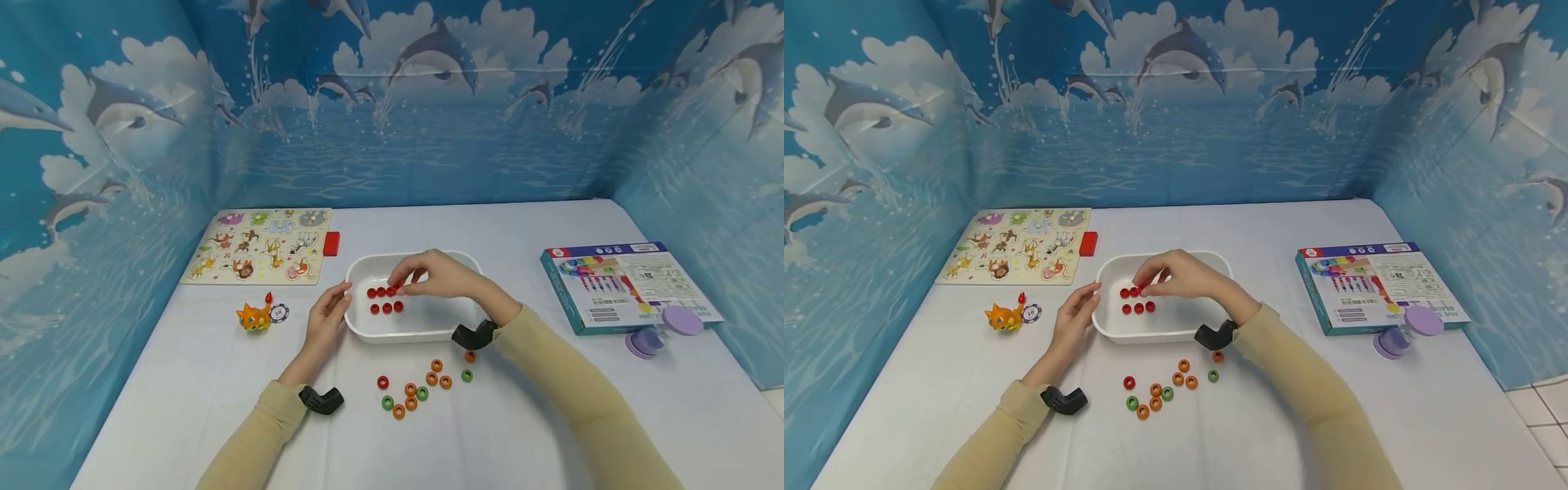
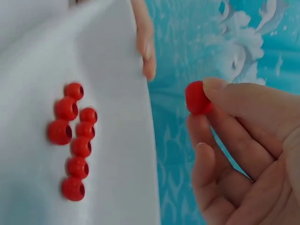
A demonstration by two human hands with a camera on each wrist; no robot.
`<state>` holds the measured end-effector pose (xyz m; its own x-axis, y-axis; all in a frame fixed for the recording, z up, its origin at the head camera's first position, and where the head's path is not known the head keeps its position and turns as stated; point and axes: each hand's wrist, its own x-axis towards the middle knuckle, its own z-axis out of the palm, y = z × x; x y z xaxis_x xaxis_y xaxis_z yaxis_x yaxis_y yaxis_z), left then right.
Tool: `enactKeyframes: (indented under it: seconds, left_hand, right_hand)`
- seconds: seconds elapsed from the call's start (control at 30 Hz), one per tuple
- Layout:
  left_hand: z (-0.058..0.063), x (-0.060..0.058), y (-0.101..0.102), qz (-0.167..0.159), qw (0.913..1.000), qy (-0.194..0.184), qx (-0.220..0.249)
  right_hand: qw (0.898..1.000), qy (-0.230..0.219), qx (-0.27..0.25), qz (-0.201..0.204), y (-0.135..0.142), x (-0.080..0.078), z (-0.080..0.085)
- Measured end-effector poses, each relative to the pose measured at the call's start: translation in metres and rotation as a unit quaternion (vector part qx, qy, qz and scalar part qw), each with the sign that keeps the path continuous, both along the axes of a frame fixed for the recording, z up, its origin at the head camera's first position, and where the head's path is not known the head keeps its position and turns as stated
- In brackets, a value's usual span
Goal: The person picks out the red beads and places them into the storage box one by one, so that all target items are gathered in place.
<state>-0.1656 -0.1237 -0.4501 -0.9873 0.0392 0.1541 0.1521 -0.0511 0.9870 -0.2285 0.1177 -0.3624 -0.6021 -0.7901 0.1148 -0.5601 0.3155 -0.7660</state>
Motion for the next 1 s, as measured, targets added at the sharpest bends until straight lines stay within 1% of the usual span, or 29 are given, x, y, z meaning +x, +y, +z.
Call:
enactKeyframes:
  seconds: [0.1,0.2,0.3,0.43,0.53,0.57,0.8,0.9,1.0]
  left_hand:
    - [0.0,0.0,0.0,0.0,1.0,0.001,-0.001]
    - [0.0,0.0,0.001,0.0,1.0,0.001,-0.003]
    - [0.0,0.0,0.001,0.001,1.0,0.001,-0.002]
    - [0.0,0.0,0.0,0.002,1.0,0.0,-0.006]
    - [0.0,0.0,0.0,0.001,1.0,0.001,-0.01]
    - [-0.001,-0.001,-0.001,0.0,0.9999,0.002,-0.01]
    - [-0.02,-0.011,-0.004,-0.003,1.0,0.002,-0.001]
    - [-0.023,-0.012,-0.004,-0.002,1.0,0.009,0.004]
    - [-0.025,-0.012,-0.005,0.001,0.9998,0.017,0.004]
  right_hand:
    - [0.999,-0.033,0.017,-0.006,-0.001,-0.014,-0.009]
    - [0.997,-0.053,0.045,-0.014,-0.002,-0.024,-0.02]
    - [0.994,-0.073,0.074,-0.017,-0.002,-0.029,-0.03]
    - [0.991,-0.092,0.098,-0.018,-0.003,-0.032,-0.038]
    - [0.99,-0.09,0.111,-0.021,-0.003,-0.033,-0.041]
    - [0.989,-0.089,0.115,-0.021,-0.003,-0.034,-0.042]
    - [0.988,-0.073,0.131,-0.02,-0.004,-0.034,-0.046]
    - [0.988,-0.064,0.137,-0.025,-0.004,-0.033,-0.046]
    - [0.987,-0.056,0.144,-0.037,-0.004,-0.033,-0.041]
